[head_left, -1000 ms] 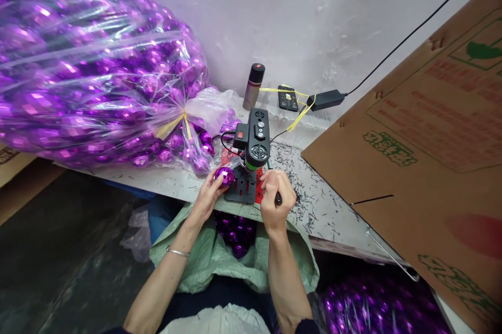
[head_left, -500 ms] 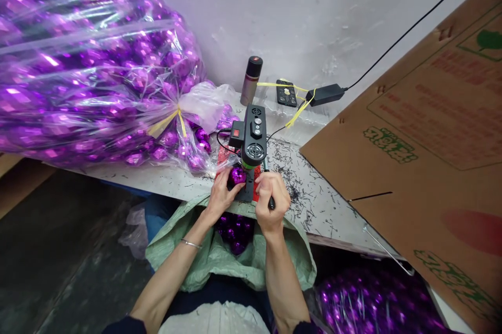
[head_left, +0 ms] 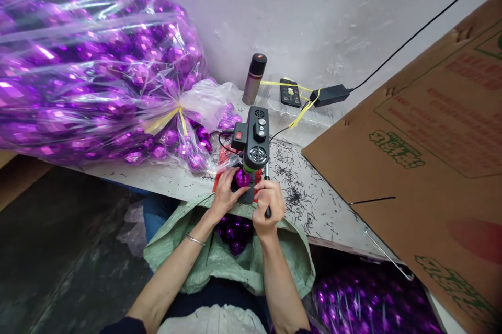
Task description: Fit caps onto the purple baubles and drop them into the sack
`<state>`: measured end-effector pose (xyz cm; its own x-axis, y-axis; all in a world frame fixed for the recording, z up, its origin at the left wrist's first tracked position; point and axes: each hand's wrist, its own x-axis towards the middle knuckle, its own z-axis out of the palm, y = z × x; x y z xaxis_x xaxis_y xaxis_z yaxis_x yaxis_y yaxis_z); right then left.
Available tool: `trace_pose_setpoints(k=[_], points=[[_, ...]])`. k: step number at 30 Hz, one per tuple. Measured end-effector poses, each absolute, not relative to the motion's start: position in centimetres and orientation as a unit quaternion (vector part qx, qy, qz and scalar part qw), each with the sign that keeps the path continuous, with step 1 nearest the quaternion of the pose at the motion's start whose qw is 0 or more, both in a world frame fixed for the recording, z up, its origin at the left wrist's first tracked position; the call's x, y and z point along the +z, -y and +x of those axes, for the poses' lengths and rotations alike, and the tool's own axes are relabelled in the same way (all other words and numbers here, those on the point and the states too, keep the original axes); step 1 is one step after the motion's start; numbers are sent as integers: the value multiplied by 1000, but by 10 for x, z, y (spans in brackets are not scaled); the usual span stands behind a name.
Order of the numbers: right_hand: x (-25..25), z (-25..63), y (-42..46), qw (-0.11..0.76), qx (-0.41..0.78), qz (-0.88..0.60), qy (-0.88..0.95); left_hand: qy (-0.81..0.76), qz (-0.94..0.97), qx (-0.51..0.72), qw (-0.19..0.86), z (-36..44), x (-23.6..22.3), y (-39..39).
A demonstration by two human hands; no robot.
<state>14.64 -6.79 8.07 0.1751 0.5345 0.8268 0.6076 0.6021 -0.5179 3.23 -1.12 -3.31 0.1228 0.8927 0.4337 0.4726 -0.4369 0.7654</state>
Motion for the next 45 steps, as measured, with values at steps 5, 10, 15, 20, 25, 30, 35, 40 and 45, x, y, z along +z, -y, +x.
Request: trace_pose_setpoints(k=[5, 10, 15, 20, 25, 30, 35, 40, 45], points=[[54, 145, 62, 652, -37, -427, 625, -472, 713, 471, 215, 33, -33, 12], [47, 144, 60, 659, -48, -428, 616, -473, 714, 471, 211, 34, -34, 12], [42, 143, 58, 660, -61, -427, 615, -462, 713, 486, 205, 34, -35, 11], [43, 142, 55, 663, -80, -426, 611, -456, 713, 488, 211, 33, -36, 10], [38, 142, 54, 651, -94, -420, 625, -461, 713, 481, 220, 34, -38, 10], [56, 141, 57, 673, -61, -428, 600, -459, 716, 483, 209, 35, -37, 6], [103, 144, 61, 659, 10, -468, 589, -443, 738, 478, 175, 21, -42, 36], [102, 143, 63, 659, 1, -456, 598, -419, 787, 445, 87, -8, -25, 52], [87, 140, 64, 657, -17, -458, 599, -563, 752, 340, 31, -34, 38, -42]])
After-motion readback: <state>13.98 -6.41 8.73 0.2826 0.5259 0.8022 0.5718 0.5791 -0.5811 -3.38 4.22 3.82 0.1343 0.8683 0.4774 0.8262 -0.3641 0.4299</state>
